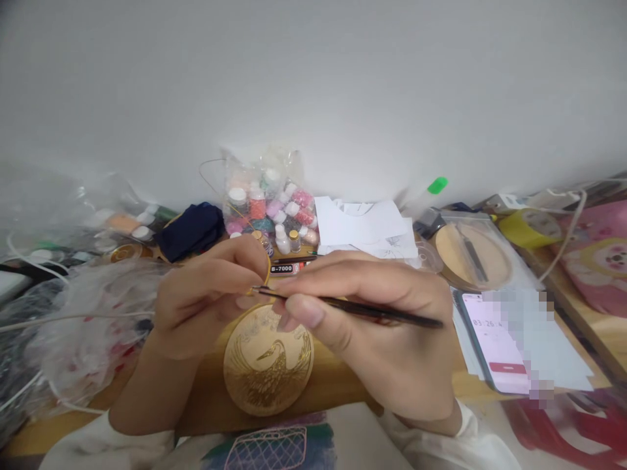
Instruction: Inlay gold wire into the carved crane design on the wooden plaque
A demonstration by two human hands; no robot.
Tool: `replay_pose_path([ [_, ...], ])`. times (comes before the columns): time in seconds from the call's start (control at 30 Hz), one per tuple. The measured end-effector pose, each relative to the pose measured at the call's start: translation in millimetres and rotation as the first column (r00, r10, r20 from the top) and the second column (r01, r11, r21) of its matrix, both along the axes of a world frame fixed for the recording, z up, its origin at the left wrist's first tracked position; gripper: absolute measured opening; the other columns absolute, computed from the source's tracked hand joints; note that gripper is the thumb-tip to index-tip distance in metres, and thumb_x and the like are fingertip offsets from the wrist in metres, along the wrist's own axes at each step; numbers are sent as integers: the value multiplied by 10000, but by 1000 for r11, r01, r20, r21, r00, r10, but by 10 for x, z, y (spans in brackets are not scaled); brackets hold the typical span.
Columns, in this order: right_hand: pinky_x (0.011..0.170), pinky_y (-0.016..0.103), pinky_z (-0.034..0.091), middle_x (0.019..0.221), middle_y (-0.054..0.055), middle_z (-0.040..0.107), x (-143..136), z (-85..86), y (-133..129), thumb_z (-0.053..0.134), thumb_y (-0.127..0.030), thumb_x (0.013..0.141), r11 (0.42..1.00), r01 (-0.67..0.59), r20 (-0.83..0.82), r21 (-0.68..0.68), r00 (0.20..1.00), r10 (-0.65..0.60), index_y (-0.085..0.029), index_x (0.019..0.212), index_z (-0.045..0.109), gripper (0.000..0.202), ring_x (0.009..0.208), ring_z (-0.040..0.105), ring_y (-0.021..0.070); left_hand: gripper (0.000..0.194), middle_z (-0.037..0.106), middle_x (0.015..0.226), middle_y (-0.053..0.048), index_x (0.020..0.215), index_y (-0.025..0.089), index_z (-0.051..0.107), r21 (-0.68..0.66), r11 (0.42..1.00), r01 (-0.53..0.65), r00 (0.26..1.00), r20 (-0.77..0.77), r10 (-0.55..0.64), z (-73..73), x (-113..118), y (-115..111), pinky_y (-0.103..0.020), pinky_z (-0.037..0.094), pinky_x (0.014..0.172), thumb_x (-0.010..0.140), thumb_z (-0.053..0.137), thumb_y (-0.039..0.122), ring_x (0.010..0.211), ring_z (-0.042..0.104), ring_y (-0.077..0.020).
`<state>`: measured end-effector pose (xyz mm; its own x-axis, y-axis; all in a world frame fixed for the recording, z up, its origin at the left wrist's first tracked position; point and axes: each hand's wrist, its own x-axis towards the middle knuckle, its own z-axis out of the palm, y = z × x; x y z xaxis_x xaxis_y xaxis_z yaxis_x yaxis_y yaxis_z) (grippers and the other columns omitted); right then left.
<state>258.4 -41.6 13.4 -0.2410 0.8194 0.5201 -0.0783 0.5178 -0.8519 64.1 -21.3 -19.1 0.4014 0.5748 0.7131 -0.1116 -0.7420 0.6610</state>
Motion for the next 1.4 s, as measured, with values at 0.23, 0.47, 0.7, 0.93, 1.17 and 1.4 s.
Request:
replay_pose_path([
  [0.23,700,213,587,845,-15,757,-9,-2,-9,673,-138,870,999,18,-12,34,1000,-17,-239,1024,754,201,729,689,92,95,573,795,-25,951,205,614,-111,994,-13,999,36,17,-4,24,-33,-281,450,641,957,535,153,730,519,-136],
  [0.47,630,272,586,873,-9,766,-10,22,-38,720,-130,813,989,129,114,65,984,-136,-308,1018,753,274,721,700,142,132,577,820,-29,872,186,634,-383,889,252,952,265,-156,-79,117,-25,-252,447,647,962,562,250,752,551,-120],
  [0.7,679,284,591,886,-10,770,-36,-3,-63,746,-102,772,970,187,130,156,969,-208,-300,1047,747,339,750,695,150,138,555,784,-20,843,205,632,-420,854,308,921,357,-157,-109,134,6,-275,470,675,943,591,291,758,563,-135],
  [0.93,659,284,591,865,-14,767,-74,-10,-36,749,-105,770,972,189,86,137,976,-201,-295,1010,754,305,755,698,153,114,560,799,-21,888,217,621,-403,859,317,916,364,-167,-139,119,13,-300,480,721,958,563,286,798,550,-147],
  [1.17,648,258,593,876,-12,768,-64,-20,-43,726,-121,802,992,121,49,48,991,-123,-277,1019,748,268,753,706,141,102,555,779,-16,890,226,629,-396,875,280,927,349,-139,-131,134,3,-299,465,698,949,579,292,774,544,-147],
  [1.4,676,272,594,887,-17,769,-83,3,-83,718,-139,810,988,125,42,88,991,-129,-280,1022,738,255,705,697,130,127,563,756,-14,865,220,636,-354,917,183,955,285,-80,-64,147,-24,-285,429,653,948,588,302,718,510,-134],
])
